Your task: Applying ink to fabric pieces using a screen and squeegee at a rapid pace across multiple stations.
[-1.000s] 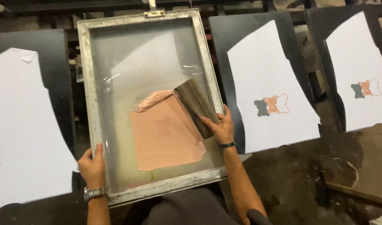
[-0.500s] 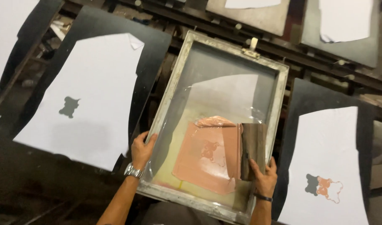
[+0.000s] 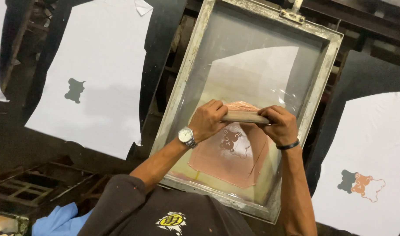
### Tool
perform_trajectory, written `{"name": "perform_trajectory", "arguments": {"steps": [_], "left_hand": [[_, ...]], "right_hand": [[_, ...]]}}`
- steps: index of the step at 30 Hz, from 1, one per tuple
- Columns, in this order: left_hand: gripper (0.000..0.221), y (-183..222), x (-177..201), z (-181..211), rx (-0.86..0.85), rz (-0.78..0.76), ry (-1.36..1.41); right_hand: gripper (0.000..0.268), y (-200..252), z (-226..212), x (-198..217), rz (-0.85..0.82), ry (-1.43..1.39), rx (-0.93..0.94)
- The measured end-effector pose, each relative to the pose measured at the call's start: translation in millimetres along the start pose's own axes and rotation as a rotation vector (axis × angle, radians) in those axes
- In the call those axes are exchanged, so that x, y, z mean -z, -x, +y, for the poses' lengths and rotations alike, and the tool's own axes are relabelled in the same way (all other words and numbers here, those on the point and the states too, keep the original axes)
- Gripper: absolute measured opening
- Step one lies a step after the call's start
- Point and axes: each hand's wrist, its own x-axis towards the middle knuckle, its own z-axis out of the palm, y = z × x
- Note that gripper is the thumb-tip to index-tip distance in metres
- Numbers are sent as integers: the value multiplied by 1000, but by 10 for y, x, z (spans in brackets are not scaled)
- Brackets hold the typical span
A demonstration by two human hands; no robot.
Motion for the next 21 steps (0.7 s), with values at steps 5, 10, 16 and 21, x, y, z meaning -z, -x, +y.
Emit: {"name": "perform_trajectory", "arguments": {"steps": [5,10,16,21], "left_hand": [[39,99,-195,-12,108,6,14],[38,146,-359,-84,113,33,36],[41,164,-98,-26,72,-53,136],[34,679,-22,116,-14,-159,192]], "right_hand": [[32,-117,251,-104,-113,-60,5],[31,-36,162,-150,-96,-67,-129],[23,574,-274,-219,-40,-3,-373],[26,1175,-944,-319,88,12,-593]]}}
